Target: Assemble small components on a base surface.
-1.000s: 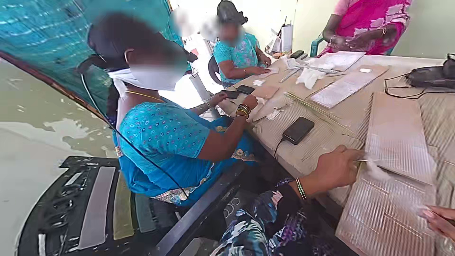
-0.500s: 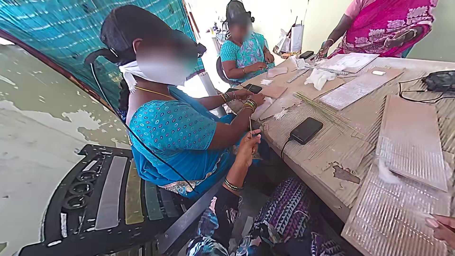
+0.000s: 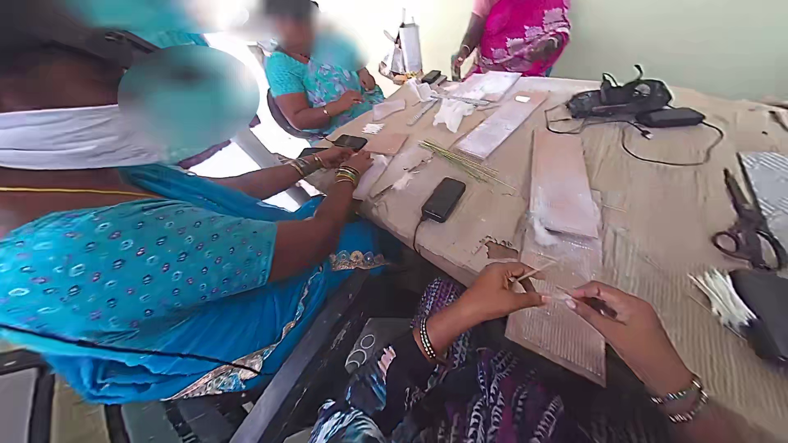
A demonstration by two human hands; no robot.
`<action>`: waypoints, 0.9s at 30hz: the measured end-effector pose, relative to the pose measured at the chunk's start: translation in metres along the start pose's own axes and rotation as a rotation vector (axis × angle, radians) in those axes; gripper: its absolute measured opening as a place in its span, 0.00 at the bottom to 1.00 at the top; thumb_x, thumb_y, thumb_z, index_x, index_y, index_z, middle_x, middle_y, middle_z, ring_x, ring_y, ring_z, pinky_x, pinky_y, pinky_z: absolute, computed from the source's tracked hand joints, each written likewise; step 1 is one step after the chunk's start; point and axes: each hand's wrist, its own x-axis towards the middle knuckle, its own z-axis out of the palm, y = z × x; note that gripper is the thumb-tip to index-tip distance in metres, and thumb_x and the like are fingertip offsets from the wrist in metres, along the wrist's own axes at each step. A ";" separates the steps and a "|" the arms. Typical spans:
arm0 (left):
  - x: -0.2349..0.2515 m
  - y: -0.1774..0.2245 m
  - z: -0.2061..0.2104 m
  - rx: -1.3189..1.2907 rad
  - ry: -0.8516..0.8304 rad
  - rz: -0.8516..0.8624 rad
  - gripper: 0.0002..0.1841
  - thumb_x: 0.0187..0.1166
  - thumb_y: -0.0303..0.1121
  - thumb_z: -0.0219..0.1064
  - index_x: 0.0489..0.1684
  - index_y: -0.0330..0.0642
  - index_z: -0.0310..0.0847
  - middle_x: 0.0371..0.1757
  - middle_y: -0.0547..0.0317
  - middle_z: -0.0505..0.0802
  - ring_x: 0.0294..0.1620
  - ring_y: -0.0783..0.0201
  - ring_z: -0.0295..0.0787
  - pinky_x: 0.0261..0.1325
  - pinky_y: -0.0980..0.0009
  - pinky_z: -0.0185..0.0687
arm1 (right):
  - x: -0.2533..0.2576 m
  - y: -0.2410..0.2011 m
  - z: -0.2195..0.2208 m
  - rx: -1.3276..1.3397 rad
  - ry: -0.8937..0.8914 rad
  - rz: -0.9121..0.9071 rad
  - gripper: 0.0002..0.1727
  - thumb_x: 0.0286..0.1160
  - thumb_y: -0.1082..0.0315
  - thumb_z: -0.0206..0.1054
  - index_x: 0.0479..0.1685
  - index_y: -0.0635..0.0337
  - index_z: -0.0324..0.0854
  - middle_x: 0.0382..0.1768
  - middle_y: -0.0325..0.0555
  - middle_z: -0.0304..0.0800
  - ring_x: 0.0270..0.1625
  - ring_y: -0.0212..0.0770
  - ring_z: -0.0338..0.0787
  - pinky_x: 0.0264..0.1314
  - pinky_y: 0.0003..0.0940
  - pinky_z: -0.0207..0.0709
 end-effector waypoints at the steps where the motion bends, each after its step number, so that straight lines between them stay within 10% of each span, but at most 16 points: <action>1: 0.002 -0.002 0.002 -0.004 -0.032 -0.058 0.18 0.77 0.27 0.71 0.63 0.28 0.84 0.46 0.51 0.92 0.39 0.73 0.85 0.45 0.74 0.82 | -0.002 -0.002 0.002 0.008 -0.011 0.016 0.09 0.65 0.67 0.70 0.36 0.66 0.88 0.33 0.34 0.91 0.34 0.14 0.83 0.41 0.11 0.77; 4: 0.018 -0.009 0.010 -0.086 -0.067 -0.137 0.10 0.76 0.26 0.70 0.50 0.33 0.89 0.43 0.63 0.94 0.39 0.79 0.87 0.48 0.78 0.83 | 0.004 -0.011 -0.002 0.053 -0.052 0.080 0.08 0.69 0.70 0.71 0.38 0.68 0.88 0.34 0.38 0.89 0.35 0.18 0.82 0.43 0.15 0.77; 8: 0.022 -0.011 0.017 -0.196 0.054 -0.163 0.05 0.73 0.20 0.70 0.30 0.40 0.89 0.25 0.73 0.91 0.21 0.85 0.77 0.26 0.86 0.69 | 0.009 -0.016 -0.004 0.162 -0.084 0.151 0.08 0.68 0.73 0.72 0.43 0.68 0.86 0.34 0.34 0.87 0.35 0.17 0.81 0.43 0.14 0.76; 19: 0.021 -0.017 0.025 -0.331 0.138 -0.189 0.08 0.76 0.18 0.66 0.27 0.37 0.87 0.21 0.68 0.90 0.13 0.84 0.68 0.18 0.86 0.61 | 0.003 -0.013 -0.011 0.472 -0.025 0.225 0.13 0.64 0.80 0.72 0.49 0.64 0.86 0.34 0.29 0.92 0.38 0.21 0.89 0.50 0.20 0.84; 27: 0.018 -0.013 0.033 -0.322 0.183 -0.140 0.08 0.75 0.17 0.66 0.29 0.37 0.88 0.23 0.69 0.91 0.16 0.84 0.73 0.20 0.86 0.65 | -0.001 -0.009 0.010 0.540 0.107 0.233 0.06 0.66 0.82 0.71 0.35 0.63 0.89 0.44 0.37 0.95 0.47 0.24 0.90 0.55 0.21 0.84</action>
